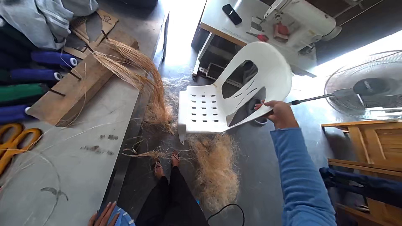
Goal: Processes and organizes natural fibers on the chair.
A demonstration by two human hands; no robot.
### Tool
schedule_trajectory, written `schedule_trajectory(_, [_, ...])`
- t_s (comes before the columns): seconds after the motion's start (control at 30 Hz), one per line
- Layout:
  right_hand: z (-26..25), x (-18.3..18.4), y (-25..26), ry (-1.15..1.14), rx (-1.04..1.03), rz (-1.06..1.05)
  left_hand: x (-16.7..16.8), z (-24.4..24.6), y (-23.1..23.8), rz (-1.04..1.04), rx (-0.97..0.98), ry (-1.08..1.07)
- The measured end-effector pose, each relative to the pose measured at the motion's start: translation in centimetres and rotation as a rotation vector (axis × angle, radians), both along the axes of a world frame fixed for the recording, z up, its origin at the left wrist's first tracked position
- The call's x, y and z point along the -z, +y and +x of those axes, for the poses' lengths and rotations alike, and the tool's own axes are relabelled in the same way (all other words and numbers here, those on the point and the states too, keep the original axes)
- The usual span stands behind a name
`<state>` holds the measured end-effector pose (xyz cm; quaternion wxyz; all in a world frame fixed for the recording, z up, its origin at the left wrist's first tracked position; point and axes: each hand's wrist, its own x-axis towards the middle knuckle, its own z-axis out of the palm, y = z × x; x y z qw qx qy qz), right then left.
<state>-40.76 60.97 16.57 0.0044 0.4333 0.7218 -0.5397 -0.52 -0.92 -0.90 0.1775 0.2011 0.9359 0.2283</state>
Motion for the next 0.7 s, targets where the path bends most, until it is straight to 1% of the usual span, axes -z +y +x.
schedule_trajectory(0.07, [3.2,2.8,-0.7,0.028,0.017,-0.056,-0.1,-0.1,0.0,0.015,-0.009,0.013])
schedule_trajectory(0.17, [7.9,7.9,-1.7,0.030,0.106,-0.152,-0.3,-0.3,0.4,0.007,-0.022,0.038])
schedule_trajectory(0.27, [13.3,11.8,-0.6,0.051,0.148,-0.197,-0.8,-0.4,0.9,0.014,-0.044,0.044])
schedule_trajectory(0.4, [19.9,14.4,2.3,0.027,0.211,-0.236,-0.6,-0.2,1.0,-0.019,-0.037,0.078])
schedule_trajectory(0.53, [26.2,16.7,3.8,-0.094,0.282,-0.226,-0.1,-0.1,0.8,-0.045,-0.028,0.113])
schedule_trajectory(0.63, [29.6,18.1,4.3,-0.184,0.362,-0.248,-0.4,0.0,1.2,-0.033,-0.046,0.098])
schedule_trajectory(0.7, [31.3,18.6,4.3,-0.228,0.371,-0.252,-0.5,0.0,1.3,-0.018,-0.059,0.093])
